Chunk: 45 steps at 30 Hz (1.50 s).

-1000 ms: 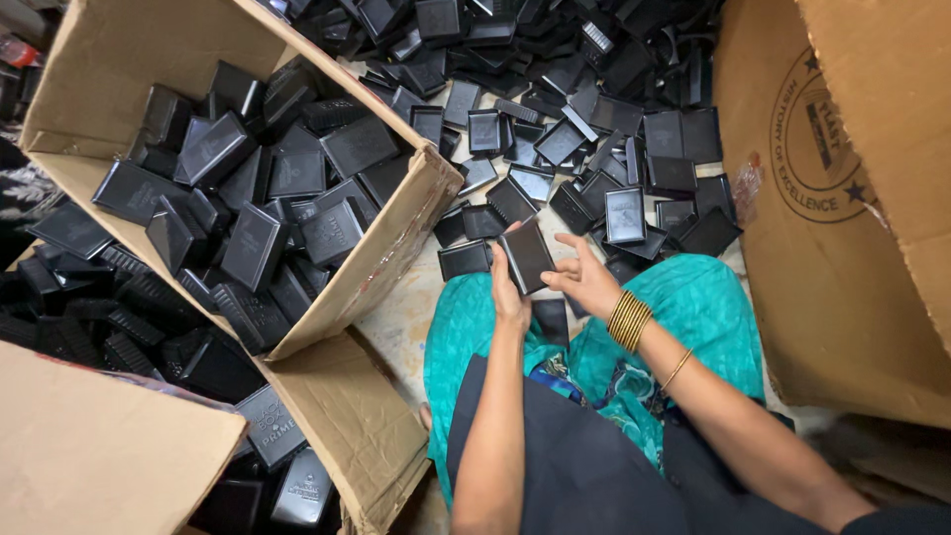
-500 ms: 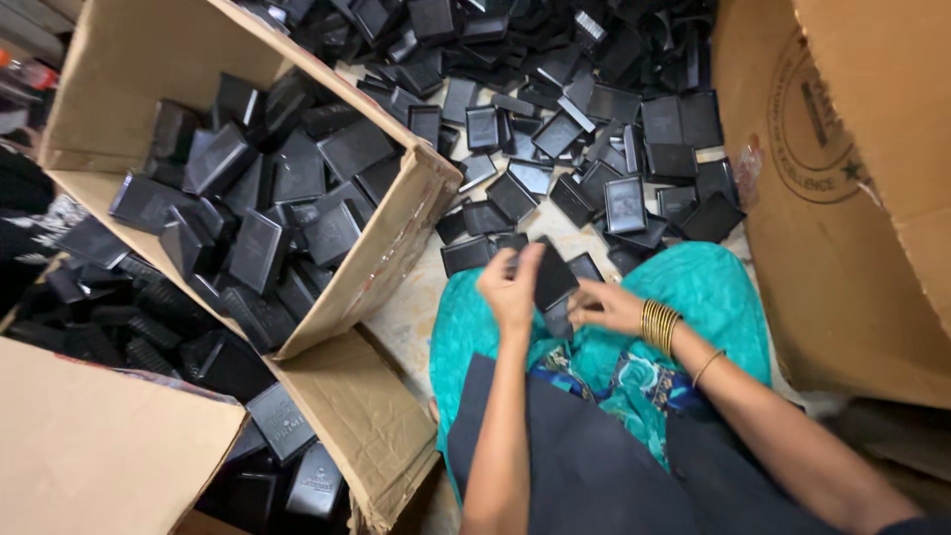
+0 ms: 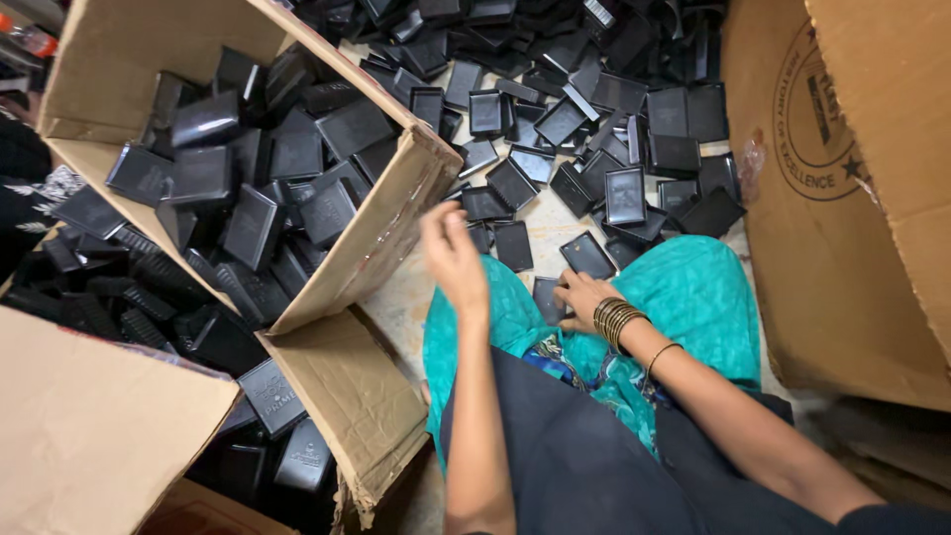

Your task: The person sits on the floor and sorts small black compact disc cases by picking them up from a pile, briefly inspecting them, and placing them into a cardboard box. The person handles the cases one at a time and continues the sorting process throughout the clip.

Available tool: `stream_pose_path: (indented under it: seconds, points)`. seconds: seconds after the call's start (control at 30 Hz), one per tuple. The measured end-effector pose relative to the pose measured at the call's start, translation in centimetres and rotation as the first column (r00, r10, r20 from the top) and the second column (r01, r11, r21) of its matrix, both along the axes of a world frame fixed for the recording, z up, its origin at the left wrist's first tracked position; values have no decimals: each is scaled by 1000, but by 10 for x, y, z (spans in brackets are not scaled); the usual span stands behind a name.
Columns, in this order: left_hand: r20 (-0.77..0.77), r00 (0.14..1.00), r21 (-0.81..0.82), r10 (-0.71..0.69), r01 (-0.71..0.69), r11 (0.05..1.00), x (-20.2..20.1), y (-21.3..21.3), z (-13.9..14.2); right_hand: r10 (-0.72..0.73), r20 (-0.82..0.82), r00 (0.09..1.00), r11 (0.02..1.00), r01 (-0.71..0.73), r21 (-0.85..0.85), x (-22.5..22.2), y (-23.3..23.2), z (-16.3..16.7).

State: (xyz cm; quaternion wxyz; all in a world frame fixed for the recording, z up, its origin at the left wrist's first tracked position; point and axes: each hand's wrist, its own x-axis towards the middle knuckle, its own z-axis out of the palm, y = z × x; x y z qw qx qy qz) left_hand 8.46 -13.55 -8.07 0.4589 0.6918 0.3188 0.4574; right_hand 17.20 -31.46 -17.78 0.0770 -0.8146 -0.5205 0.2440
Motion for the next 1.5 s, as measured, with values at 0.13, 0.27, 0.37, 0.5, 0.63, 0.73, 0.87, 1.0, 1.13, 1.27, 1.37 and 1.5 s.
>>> stream_pose_path:
  seconds: [0.13,0.27,0.37,0.5,0.63,0.73,0.87,1.0,1.13,1.27,1.37,1.5]
  points:
    - [-735,668,312,116,180,933,31,4,-75,-76,-94,993,983,91,162,1,-1,-2]
    - [-903,324,393,282,355,848,58,0,-101,-195,-168,966,916,241,321,3,2,-2]
    - [-892,349,414,289,371,831,66,-4,-100,-256,-274,927,857,349,379,8,4,2]
    - [-916,385,282,115,413,866,67,-12,-92,-443,-588,677,647,695,314,17,8,5]
    - [-645,600,-267,-473,403,875,63,-22,-90,-223,-940,260,525,844,108,28,9,8]
    - [-186,644,-470,-742,605,642,58,-25,-93,30,-995,93,552,829,94,30,3,8]
    - [-84,617,-467,-782,669,578,58,-22,-96,107,-985,135,460,871,170,30,-11,10]
    - [-10,739,-464,-673,593,658,63,-11,-97,203,-978,43,427,895,128,35,-26,5]
    - [22,751,-371,-660,620,692,63,-1,-102,282,-954,100,440,870,221,39,-31,-7]
    - [-496,771,105,-399,509,854,60,-7,-115,323,-939,115,426,869,253,45,-39,-11]
    - [-846,409,40,-342,688,724,60,-23,-126,190,-975,118,423,886,190,58,-68,0]
    - [-889,412,180,-198,713,678,69,-35,-132,97,-964,248,486,833,263,75,-99,13]
